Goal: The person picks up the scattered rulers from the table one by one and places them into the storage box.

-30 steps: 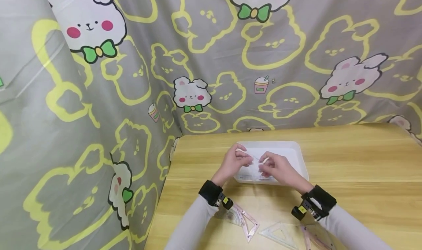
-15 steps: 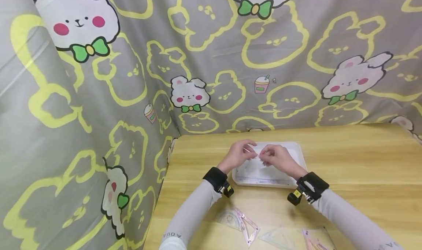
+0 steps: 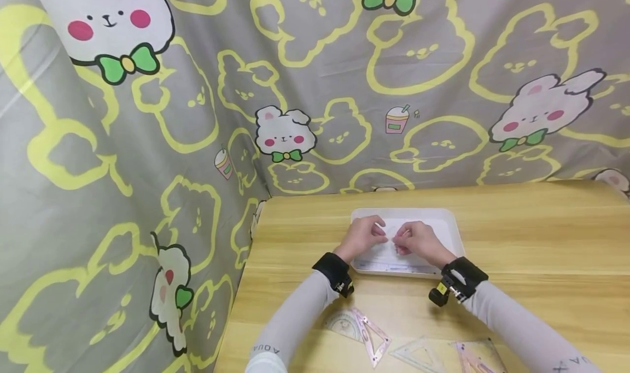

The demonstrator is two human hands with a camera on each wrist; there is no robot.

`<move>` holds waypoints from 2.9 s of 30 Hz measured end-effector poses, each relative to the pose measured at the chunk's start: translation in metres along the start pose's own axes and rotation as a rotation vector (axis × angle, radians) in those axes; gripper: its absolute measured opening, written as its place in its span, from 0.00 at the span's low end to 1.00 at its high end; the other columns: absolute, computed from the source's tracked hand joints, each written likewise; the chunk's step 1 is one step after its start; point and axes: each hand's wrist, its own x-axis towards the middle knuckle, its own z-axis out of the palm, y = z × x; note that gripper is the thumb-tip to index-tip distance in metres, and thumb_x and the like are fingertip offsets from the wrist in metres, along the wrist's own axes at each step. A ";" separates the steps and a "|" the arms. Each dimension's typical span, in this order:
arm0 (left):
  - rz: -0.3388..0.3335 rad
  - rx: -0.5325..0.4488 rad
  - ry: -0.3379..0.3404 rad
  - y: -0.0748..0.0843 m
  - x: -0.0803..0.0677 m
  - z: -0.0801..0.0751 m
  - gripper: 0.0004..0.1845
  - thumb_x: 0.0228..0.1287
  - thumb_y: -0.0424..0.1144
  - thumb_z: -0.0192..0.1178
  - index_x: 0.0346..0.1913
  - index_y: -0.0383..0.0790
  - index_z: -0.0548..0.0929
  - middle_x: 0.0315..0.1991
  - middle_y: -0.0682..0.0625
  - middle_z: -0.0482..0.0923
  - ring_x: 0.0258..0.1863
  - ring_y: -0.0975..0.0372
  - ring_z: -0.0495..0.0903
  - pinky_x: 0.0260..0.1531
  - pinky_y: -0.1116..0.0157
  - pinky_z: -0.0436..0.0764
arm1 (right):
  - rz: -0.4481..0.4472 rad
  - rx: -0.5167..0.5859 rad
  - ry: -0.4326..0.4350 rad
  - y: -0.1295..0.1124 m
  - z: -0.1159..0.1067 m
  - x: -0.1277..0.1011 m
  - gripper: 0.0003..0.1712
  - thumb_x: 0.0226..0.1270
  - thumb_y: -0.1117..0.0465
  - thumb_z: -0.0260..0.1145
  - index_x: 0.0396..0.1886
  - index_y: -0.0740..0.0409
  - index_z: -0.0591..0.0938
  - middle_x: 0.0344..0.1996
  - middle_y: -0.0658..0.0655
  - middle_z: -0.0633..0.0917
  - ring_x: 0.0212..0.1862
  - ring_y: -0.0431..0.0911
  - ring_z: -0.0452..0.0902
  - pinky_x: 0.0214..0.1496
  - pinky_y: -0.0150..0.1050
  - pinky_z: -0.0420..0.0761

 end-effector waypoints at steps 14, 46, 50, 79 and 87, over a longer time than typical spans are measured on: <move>-0.008 -0.019 0.218 -0.001 -0.011 0.002 0.15 0.69 0.31 0.68 0.56 0.35 0.82 0.42 0.49 0.91 0.38 0.69 0.88 0.38 0.78 0.81 | -0.027 -0.269 0.015 0.020 0.006 0.000 0.15 0.65 0.60 0.75 0.19 0.57 0.85 0.12 0.48 0.81 0.18 0.42 0.75 0.29 0.36 0.72; -0.023 -0.031 0.291 -0.009 -0.032 -0.008 0.16 0.69 0.32 0.68 0.57 0.32 0.81 0.43 0.46 0.91 0.39 0.63 0.90 0.41 0.74 0.83 | -0.088 -0.336 0.045 0.007 0.016 0.003 0.13 0.64 0.58 0.76 0.21 0.57 0.86 0.15 0.49 0.82 0.20 0.43 0.75 0.29 0.37 0.72; -0.030 -0.037 0.295 -0.008 -0.038 -0.011 0.17 0.70 0.33 0.68 0.58 0.33 0.82 0.43 0.47 0.91 0.40 0.63 0.89 0.42 0.73 0.84 | -0.076 -0.300 0.044 0.003 0.011 -0.006 0.11 0.66 0.57 0.75 0.28 0.61 0.88 0.16 0.49 0.83 0.21 0.43 0.78 0.30 0.37 0.74; 0.214 0.252 -0.081 0.043 -0.120 0.010 0.27 0.66 0.51 0.73 0.63 0.44 0.82 0.51 0.53 0.81 0.49 0.69 0.79 0.50 0.77 0.76 | -0.597 -0.424 -0.074 0.010 -0.006 -0.132 0.24 0.57 0.42 0.81 0.43 0.53 0.86 0.33 0.43 0.84 0.33 0.35 0.77 0.33 0.32 0.79; 0.332 0.486 -0.215 0.051 -0.150 0.047 0.39 0.53 0.68 0.75 0.63 0.48 0.82 0.47 0.61 0.75 0.43 0.74 0.70 0.43 0.82 0.66 | -0.612 -0.522 -0.125 0.033 0.008 -0.164 0.35 0.46 0.31 0.80 0.44 0.49 0.85 0.38 0.41 0.77 0.36 0.32 0.67 0.33 0.31 0.72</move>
